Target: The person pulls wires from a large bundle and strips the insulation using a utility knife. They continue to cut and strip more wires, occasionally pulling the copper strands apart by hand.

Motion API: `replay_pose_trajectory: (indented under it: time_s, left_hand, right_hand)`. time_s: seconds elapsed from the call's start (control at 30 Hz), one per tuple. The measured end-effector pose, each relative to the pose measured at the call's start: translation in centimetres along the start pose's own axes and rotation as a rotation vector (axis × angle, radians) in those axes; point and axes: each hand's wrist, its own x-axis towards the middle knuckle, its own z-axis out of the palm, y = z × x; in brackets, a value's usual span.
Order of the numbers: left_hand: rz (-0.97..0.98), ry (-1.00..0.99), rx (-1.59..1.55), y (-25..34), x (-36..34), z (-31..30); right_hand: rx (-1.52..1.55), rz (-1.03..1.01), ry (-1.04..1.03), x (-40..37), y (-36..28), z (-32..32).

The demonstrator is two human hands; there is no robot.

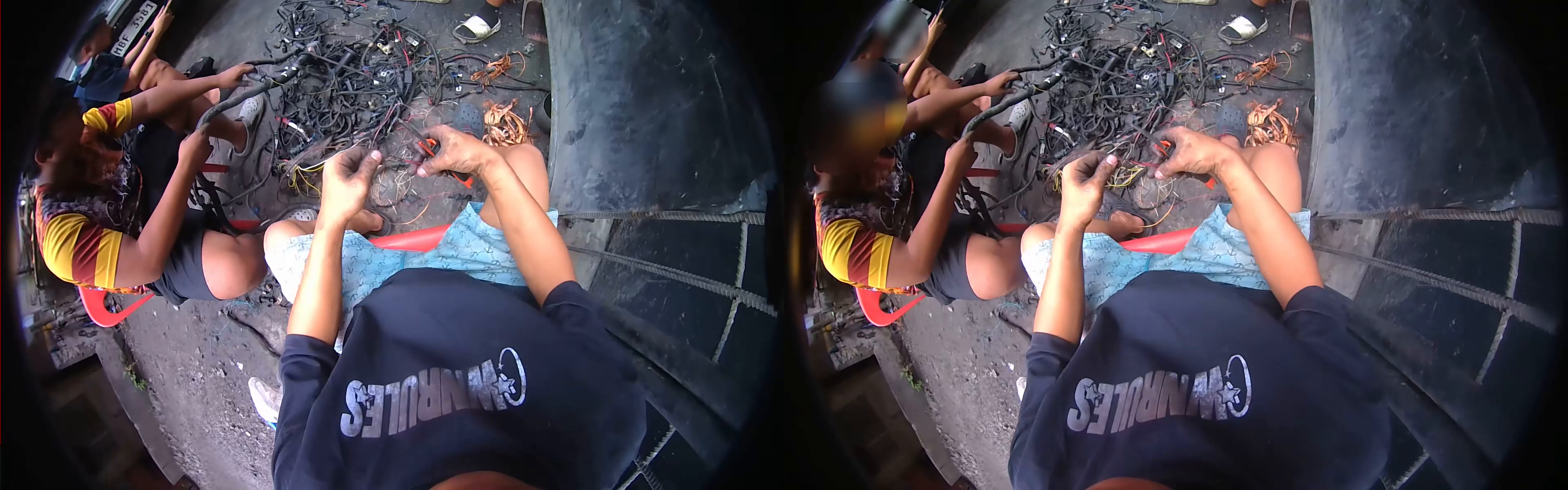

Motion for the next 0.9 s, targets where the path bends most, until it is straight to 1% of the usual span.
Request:
replay_pose_trajectory:
  time_s: [0.03, 0.07, 0.1, 0.17, 0.2, 0.23, 0.3, 0.33, 0.4, 0.43, 0.5, 0.53, 0.57, 0.63, 0.67, 0.7, 0.77, 0.8, 0.83, 0.87, 0.9]
  left_hand:
    - [0.016, 0.060, -0.008, -0.7, 0.2, -0.2]
    - [0.009, 0.107, 0.006, -1.3, 0.1, -0.5]
    - [0.037, 0.129, 0.078, -2.1, 0.2, -0.9]
    - [-0.036, 0.185, 0.121, -3.3, -0.3, -1.0]
    - [-0.066, 0.188, 0.155, -4.4, -0.5, -1.1]
    - [-0.094, 0.191, 0.189, -5.9, -0.7, -1.1]
    - [-0.098, 0.206, 0.156, -8.5, -0.7, -0.9]
    - [-0.107, 0.189, 0.184, -8.9, -0.7, -0.8]
    - [-0.136, 0.175, 0.270, -7.9, -1.2, -0.9]
    - [-0.143, 0.176, 0.328, -9.6, -1.0, -0.8]
    - [-0.249, 0.201, 0.440, -10.8, -0.9, -0.2]
    - [-0.365, 0.161, 0.382, -11.4, -0.3, 0.0]
    - [-0.371, 0.152, 0.376, -11.0, -0.1, 0.2]
    - [-0.577, 0.226, 0.431, -9.1, 0.0, 0.6]
    - [-0.619, 0.214, 0.440, -9.1, 0.1, 0.5]
    - [-0.651, 0.247, 0.446, -8.6, 0.1, 0.4]
    - [-0.624, 0.336, 0.425, -10.8, 0.9, 0.3]
    - [-0.539, 0.404, 0.384, -12.4, 1.4, 0.3]
    - [-0.452, 0.474, 0.342, -13.5, 1.9, 0.2]
    - [-0.332, 0.512, 0.274, -13.1, 1.8, -0.1]
    - [-0.280, 0.578, 0.265, -12.6, 1.7, -0.1]
  right_hand:
    - [-0.071, 0.043, 0.010, -0.1, 0.6, 0.2]
    - [-0.381, -0.013, 0.057, 0.2, 1.0, 0.1]
    - [-0.381, -0.004, 0.056, 0.4, 1.4, 0.4]
    - [-0.591, 0.137, 0.391, 1.2, 2.8, 0.8]
    - [-0.592, 0.076, 0.458, 1.7, 4.2, 0.4]
    - [-0.606, 0.071, 0.457, 2.2, 5.4, 0.2]
    - [-0.611, 0.071, 0.494, 2.9, 7.3, 0.3]
    - [-0.621, 0.069, 0.484, 3.0, 8.2, 0.5]
    - [-0.740, 0.021, 0.612, 3.5, 9.6, 1.4]
    - [-0.745, 0.013, 0.608, 3.9, 11.0, 1.4]
    - [-0.251, 0.131, 0.866, 4.6, 12.8, 0.4]
    - [-0.055, 0.189, 0.980, 3.4, 9.9, 1.5]
    - [0.188, 0.176, 1.057, 2.3, 7.6, 2.5]
    - [0.103, 0.194, 1.187, 0.9, 7.3, 2.8]
    - [0.204, 0.211, 1.164, -0.3, 3.9, 3.9]
    - [0.205, 0.215, 1.170, -0.8, 2.7, 4.3]
    - [0.197, 0.079, 1.143, -1.0, 1.6, 4.6]
    - [0.060, 0.048, 1.134, -0.8, 2.0, 4.4]
    - [0.059, 0.044, 1.137, -0.8, 1.6, 4.4]
    - [0.055, -0.005, 1.104, -0.7, 0.7, 4.9]
    - [0.053, -0.047, 1.073, -0.8, -0.1, 5.5]
